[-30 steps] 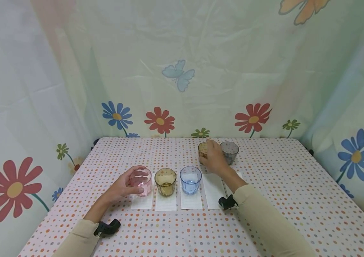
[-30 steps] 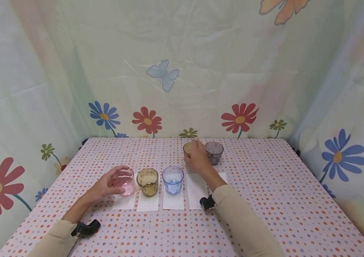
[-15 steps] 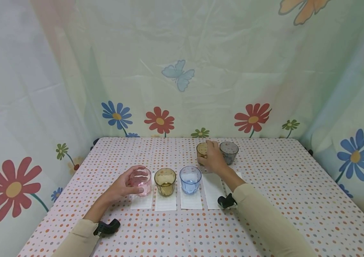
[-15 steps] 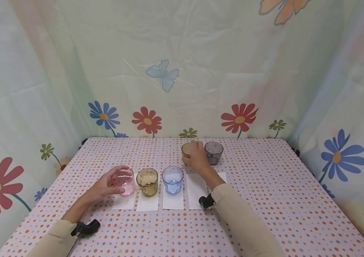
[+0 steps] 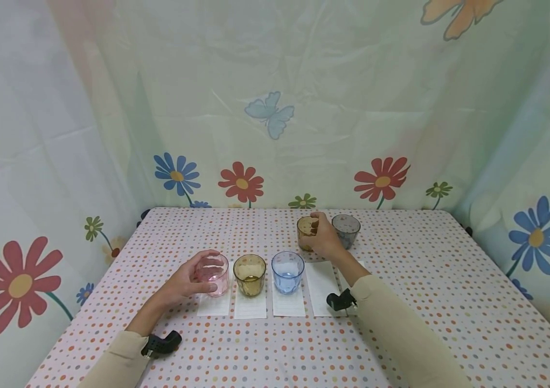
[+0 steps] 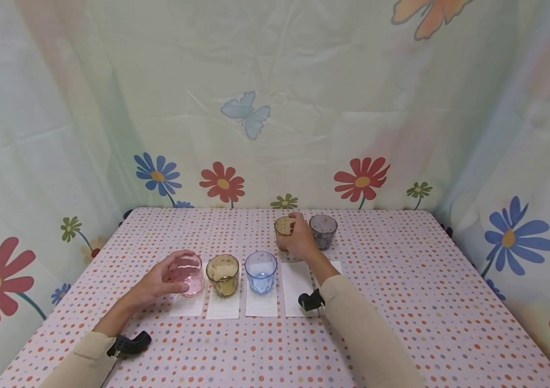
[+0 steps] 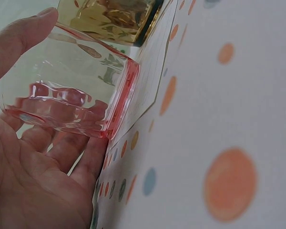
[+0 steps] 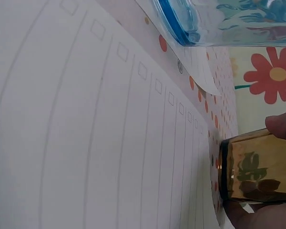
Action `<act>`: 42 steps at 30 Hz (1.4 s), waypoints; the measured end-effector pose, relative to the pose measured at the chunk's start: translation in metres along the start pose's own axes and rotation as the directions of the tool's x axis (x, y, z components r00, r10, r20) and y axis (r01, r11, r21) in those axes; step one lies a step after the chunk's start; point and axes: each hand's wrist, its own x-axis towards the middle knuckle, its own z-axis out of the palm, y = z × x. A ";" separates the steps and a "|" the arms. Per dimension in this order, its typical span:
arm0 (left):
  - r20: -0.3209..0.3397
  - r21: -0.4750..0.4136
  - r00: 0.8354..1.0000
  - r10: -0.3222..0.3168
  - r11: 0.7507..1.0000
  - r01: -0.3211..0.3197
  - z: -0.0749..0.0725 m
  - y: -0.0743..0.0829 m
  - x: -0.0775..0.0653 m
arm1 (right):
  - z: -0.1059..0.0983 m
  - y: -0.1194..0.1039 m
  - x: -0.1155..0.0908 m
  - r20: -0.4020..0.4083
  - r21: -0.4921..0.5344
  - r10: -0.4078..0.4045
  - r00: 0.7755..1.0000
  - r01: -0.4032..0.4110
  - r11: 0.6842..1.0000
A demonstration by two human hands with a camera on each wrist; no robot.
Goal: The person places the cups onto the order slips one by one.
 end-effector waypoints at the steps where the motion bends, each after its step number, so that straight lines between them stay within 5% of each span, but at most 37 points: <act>1: 0.001 0.000 1.000 0.002 1.000 -0.002 0.000 0.000 0.000 | 0.000 0.000 0.000 -0.001 0.007 0.004 1.000 -0.004 1.000; 15: -0.005 0.006 1.000 -0.011 1.000 0.011 0.001 0.002 0.000 | 0.003 0.000 -0.002 -0.070 0.055 0.030 0.997 -0.026 0.998; 42: -0.005 -0.006 1.000 -0.014 1.000 0.014 0.001 0.001 -0.001 | 0.000 -0.020 -0.019 -0.135 0.205 -0.068 0.988 0.095 0.974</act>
